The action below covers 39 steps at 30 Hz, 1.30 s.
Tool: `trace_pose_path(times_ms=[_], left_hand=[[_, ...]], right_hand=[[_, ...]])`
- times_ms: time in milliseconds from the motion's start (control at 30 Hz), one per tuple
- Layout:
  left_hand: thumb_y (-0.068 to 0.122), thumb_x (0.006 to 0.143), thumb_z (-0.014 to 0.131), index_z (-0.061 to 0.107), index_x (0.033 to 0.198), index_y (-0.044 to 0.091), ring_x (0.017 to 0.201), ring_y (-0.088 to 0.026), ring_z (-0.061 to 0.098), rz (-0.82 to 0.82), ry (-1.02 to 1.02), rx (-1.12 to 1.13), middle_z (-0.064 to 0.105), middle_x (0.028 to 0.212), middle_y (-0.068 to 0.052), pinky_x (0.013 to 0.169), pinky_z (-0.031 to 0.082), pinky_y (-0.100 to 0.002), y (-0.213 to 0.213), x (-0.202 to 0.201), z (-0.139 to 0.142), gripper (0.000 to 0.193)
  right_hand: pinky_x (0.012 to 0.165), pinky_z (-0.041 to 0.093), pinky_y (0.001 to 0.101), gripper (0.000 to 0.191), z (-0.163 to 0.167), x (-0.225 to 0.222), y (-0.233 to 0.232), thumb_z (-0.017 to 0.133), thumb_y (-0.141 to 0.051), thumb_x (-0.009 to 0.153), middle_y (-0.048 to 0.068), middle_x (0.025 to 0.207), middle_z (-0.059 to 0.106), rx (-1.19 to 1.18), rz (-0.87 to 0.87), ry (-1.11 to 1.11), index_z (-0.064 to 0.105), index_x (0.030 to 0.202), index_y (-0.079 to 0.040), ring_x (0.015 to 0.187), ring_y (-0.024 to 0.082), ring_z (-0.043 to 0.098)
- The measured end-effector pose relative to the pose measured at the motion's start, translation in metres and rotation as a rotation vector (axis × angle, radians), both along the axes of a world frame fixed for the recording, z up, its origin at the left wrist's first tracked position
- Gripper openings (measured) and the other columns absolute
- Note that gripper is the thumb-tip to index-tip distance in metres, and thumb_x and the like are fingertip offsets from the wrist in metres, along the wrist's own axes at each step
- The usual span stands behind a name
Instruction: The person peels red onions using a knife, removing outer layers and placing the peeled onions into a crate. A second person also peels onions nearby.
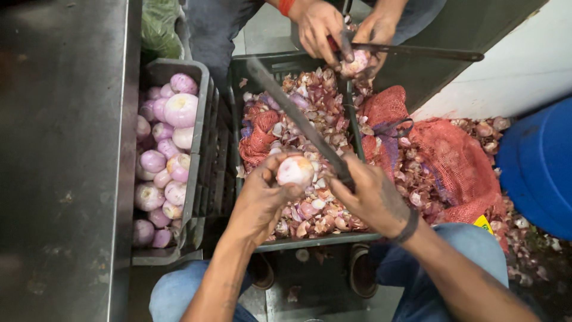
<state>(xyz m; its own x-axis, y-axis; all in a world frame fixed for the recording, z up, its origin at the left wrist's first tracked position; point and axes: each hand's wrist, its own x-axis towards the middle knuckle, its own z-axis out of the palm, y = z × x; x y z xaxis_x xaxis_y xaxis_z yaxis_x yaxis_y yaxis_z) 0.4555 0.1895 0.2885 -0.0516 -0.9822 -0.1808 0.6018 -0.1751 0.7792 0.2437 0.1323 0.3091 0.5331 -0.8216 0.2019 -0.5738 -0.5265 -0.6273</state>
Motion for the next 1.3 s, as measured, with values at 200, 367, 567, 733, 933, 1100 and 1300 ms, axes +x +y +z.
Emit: trace_pose_path(times_ms=[200, 367, 567, 733, 933, 1100, 1300], left_hand=[[0.001, 0.066, 0.090, 0.063, 0.127, 0.002, 0.102, -0.012, 0.069, -0.053, -0.362, -0.018, 0.071, 0.114, -0.005, 0.089, 0.060, -0.027, -0.002, -0.005, 0.005, 0.067], [0.001, 0.070, 0.087, 0.062, 0.130, 0.000, 0.105, -0.014, 0.070, -0.141, -0.382, -0.014, 0.068, 0.119, -0.007, 0.092, 0.060, -0.028, 0.001, -0.005, 0.006, 0.065], [0.015, 0.091, 0.075, 0.056, 0.136, -0.001, 0.103, -0.020, 0.070, -0.002, 0.122, 0.015, 0.069, 0.122, -0.010, 0.089, 0.058, -0.031, -0.005, -0.001, -0.004, 0.051], [0.027, 0.090, 0.068, 0.057, 0.132, -0.001, 0.105, -0.017, 0.070, 0.054, 0.160, -0.013, 0.072, 0.120, -0.007, 0.084, 0.058, -0.031, -0.004, -0.005, -0.015, 0.051], [0.030, 0.103, 0.068, 0.059, 0.133, -0.005, 0.088, -0.020, 0.067, -0.025, 0.207, 0.001, 0.070, 0.106, -0.012, 0.075, 0.055, -0.031, 0.001, -0.001, -0.014, 0.047], [0.025, 0.097, 0.067, 0.058, 0.131, -0.003, 0.091, -0.019, 0.069, -0.022, 0.195, 0.041, 0.070, 0.111, -0.010, 0.077, 0.058, -0.031, -0.002, -0.002, -0.008, 0.045], [0.010, 0.088, 0.076, 0.058, 0.139, -0.001, 0.105, -0.015, 0.066, -0.111, 0.036, 0.055, 0.068, 0.122, -0.008, 0.088, 0.055, -0.029, -0.002, -0.003, 0.001, 0.055]], right_hand=[[0.052, 0.042, 0.0289, 0.031, 0.005, 0.004, 0.016, 0.077, -0.013, 0.089, 0.000, 0.070, 0.051, 0.120, 0.009, -0.289, 0.064, 0.114, -0.001, 0.058, 0.010, 0.050], [0.051, 0.042, 0.0290, 0.015, 0.004, -0.002, 0.005, 0.074, -0.016, 0.097, -0.001, 0.068, 0.059, 0.157, -0.043, -0.263, 0.070, 0.105, -0.004, 0.057, 0.008, 0.053], [0.047, 0.046, 0.0351, 0.019, 0.008, -0.005, -0.010, 0.068, -0.015, 0.097, 0.006, 0.070, 0.062, -0.035, -0.036, -0.077, 0.064, 0.110, -0.002, 0.055, 0.018, 0.062], [0.048, 0.047, 0.0400, 0.013, 0.006, 0.002, 0.019, 0.061, -0.012, 0.100, 0.014, 0.076, 0.060, -0.228, 0.193, -0.017, 0.055, 0.099, -0.001, 0.055, 0.030, 0.062], [0.042, 0.049, 0.0388, 0.019, -0.005, 0.006, -0.010, 0.053, -0.019, 0.107, 0.009, 0.063, 0.060, 0.103, -0.074, 0.295, 0.057, 0.096, -0.004, 0.044, 0.028, 0.060], [0.049, 0.048, 0.0405, 0.015, 0.003, -0.002, -0.007, 0.064, -0.017, 0.099, 0.010, 0.062, 0.061, 0.004, -0.020, 0.139, 0.058, 0.095, -0.003, 0.050, 0.021, 0.059], [0.061, 0.049, 0.0303, 0.037, 0.018, 0.003, 0.005, 0.074, -0.013, 0.091, 0.004, 0.084, 0.060, 0.115, 0.122, -0.360, 0.059, 0.121, 0.003, 0.069, 0.015, 0.056]])
